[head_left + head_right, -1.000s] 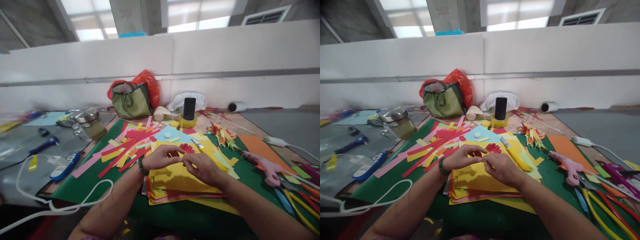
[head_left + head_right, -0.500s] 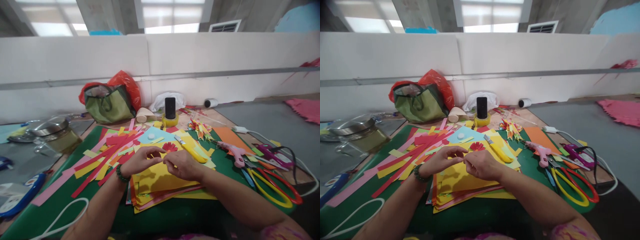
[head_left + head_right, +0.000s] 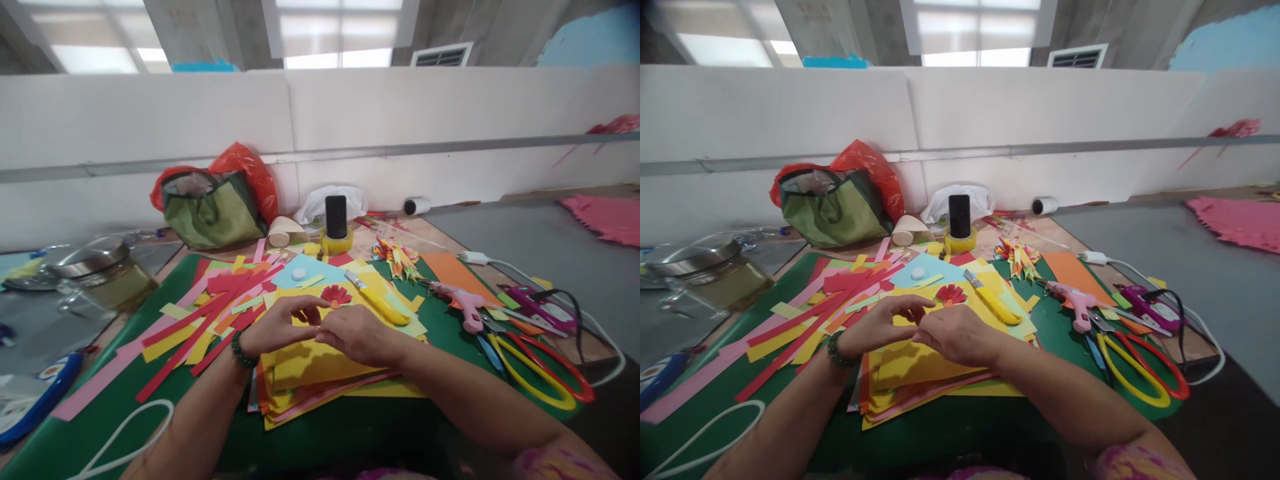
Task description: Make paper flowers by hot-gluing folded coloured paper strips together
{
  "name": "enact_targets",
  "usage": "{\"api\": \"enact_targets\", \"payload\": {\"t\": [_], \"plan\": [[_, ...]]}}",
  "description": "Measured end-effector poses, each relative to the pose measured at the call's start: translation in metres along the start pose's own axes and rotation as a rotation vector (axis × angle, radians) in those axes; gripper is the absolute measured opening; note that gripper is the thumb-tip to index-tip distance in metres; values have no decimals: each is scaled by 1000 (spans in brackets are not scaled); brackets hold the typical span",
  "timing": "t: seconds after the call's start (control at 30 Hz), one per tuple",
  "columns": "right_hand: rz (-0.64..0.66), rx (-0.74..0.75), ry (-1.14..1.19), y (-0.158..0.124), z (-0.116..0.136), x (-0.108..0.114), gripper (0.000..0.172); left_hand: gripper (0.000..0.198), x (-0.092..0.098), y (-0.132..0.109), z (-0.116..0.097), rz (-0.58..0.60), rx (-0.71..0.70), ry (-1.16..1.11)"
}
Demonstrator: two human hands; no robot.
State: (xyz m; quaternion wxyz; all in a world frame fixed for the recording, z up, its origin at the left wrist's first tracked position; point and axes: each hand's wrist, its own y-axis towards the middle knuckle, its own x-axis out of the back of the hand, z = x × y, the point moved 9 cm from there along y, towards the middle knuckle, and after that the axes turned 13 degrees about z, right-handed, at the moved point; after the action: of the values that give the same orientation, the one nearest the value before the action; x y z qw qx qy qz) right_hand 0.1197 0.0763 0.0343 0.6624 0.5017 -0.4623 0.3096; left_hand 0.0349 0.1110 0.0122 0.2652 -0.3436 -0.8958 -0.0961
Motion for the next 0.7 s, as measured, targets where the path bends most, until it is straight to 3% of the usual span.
{"api": "enact_targets", "payload": {"t": [0.2,0.37,0.43,0.53,0.57,0.63,0.7], "plan": [[189,-3,134,2,1,-17,30,40,-3,-3,-7,100,-27,-72],[177,47,241,-1,10,-11,37,49,-8,-9,-11,258,-88,-266],[170,78,231,-2,16,-11,39,51,10,-14,-7,141,-142,-387],[204,172,213,-3,31,-20,33,47,48,-27,4,-187,-226,-478],[210,195,221,-3,34,-23,31,46,54,-30,6,-246,-234,-472],[198,189,240,-3,33,-26,35,50,51,-27,6,-218,-190,-396],[137,99,240,-3,22,-23,48,62,31,-18,2,-60,-99,-251]]}}
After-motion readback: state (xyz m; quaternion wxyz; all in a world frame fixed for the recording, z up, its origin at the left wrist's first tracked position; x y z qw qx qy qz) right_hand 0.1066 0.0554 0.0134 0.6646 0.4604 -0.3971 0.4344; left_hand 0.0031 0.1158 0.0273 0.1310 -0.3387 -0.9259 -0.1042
